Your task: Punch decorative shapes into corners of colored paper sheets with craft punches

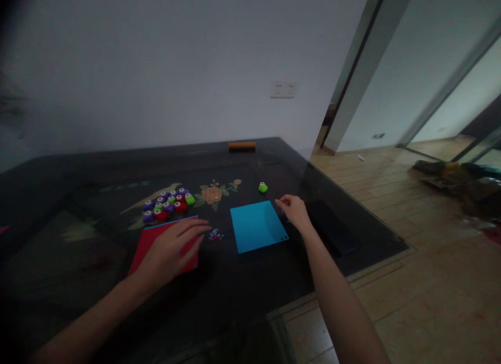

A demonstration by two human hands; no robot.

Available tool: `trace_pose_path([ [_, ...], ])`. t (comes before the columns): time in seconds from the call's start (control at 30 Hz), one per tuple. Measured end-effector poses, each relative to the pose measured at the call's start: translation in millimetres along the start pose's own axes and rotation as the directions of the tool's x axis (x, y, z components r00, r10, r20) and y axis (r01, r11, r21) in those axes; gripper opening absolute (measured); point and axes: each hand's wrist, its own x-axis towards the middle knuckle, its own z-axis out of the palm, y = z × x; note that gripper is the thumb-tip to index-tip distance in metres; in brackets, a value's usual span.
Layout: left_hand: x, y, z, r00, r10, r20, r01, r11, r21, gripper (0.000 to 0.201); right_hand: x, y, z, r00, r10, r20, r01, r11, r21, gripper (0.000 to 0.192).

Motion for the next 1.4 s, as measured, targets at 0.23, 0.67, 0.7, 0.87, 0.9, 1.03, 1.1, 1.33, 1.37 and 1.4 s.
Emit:
trace_pose_path([
  [0.23, -47.6, -107.0, -18.8, 0.928, -0.345, -0.141, 0.347, 0.938, -0.007, 0.031, 0.8, -5.7, 5.5, 0.997, -0.025, -0.077, 0.029, 0.998, 0.053, 0.042],
  [0.67, -53.2, -121.7, -21.5, 0.917, -0.398, -0.016, 0.396, 0.915, -0.069, 0.025, -10.0, -101.8, 26.8, 0.960, -0.276, -0.043, 0.279, 0.951, 0.135, 0.034],
  [0.7, -53.9, -122.0, -21.7, 0.918, -0.397, -0.011, 0.395, 0.916, -0.067, 0.025, -11.0, -113.3, 35.3, 0.951, -0.310, -0.016, 0.308, 0.937, 0.165, 0.032],
  [0.87, -56.6, -126.0, -17.4, 0.917, -0.398, 0.027, 0.399, 0.914, -0.077, 0.024, -20.5, -157.8, 94.6, 0.891, -0.398, 0.216, 0.388, 0.917, 0.088, 0.022],
  [0.9, -57.1, -127.2, -15.4, 0.914, -0.405, 0.035, 0.407, 0.910, -0.078, 0.024, -23.1, -163.1, 106.2, 0.875, -0.407, 0.262, 0.413, 0.910, 0.038, 0.020],
  [1.03, -59.6, -132.1, -6.1, 0.897, -0.436, 0.073, 0.440, 0.896, -0.062, 0.040, -30.0, -173.5, 136.8, 0.782, -0.492, 0.382, 0.567, 0.817, -0.108, 0.048],
  [1.1, -61.2, -134.4, -2.1, 0.895, -0.439, 0.082, 0.443, 0.896, -0.031, 0.053, -30.5, -174.3, 142.7, 0.753, -0.518, 0.406, 0.617, 0.770, -0.163, 0.065],
  [1.33, -61.8, -137.6, 3.2, 0.894, -0.443, 0.069, 0.439, 0.896, 0.069, 0.057, -30.2, -171.4, 146.1, 0.733, -0.557, 0.391, 0.653, 0.737, -0.174, 0.062],
  [1.37, -61.4, -137.2, 3.1, 0.895, -0.441, 0.069, 0.436, 0.897, 0.076, 0.057, -30.7, -171.1, 146.2, 0.737, -0.557, 0.383, 0.650, 0.740, -0.174, 0.061],
  [1.4, -61.0, -136.6, 2.8, 0.897, -0.438, 0.068, 0.432, 0.898, 0.084, 0.056, -31.1, -170.9, 146.3, 0.742, -0.555, 0.377, 0.646, 0.743, -0.177, 0.061],
])
